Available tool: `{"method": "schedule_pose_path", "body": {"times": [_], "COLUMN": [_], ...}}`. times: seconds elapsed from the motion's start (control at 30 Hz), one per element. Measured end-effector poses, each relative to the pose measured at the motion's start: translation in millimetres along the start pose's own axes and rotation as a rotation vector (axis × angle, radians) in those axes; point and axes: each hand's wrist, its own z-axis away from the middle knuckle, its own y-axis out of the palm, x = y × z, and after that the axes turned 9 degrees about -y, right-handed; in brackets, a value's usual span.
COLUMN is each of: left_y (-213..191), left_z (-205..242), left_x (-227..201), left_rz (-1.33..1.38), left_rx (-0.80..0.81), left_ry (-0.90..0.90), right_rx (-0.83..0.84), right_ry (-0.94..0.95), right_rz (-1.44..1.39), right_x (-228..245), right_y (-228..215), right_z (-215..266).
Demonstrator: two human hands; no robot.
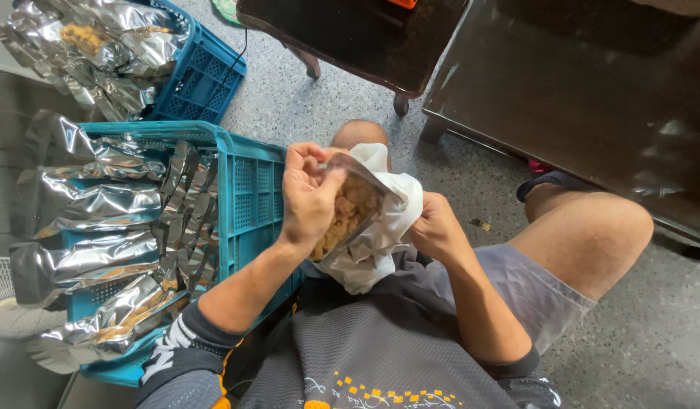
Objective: The person sits on the floor and repeatedly picks foil snack packets from a blue crate, wipes each packet with a white cloth, and places the packets onto a nearby table. The process is repeated for multiple packets throughout the clip.
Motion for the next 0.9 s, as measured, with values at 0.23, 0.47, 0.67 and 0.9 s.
{"method": "schedule_pose_path", "body": {"times": [0.23,0.47,0.67,0.9], "left_y": [1,-12,-3,13], "left_z": [8,-6,1,6], "left_x": [-16,-17,0,10], "left_rz": [-0.707,-0.371,-0.273,-0.449], "left_rx": [-0.038,0.037,0.013,-0.032], "left_ry": [0.047,-0.224,-0.259,-0.120], "right_rx": [0.029,0.053,-0.015,-0.063], "right_ry": [0.016,-0.013,-0.087,-0.008], "right_rz": [-0.055,0.179,0.203,0.346], "right_x": [-4,15,33,41], "right_y": [6,19,21,20], "right_z": [9,13,14,6]}}
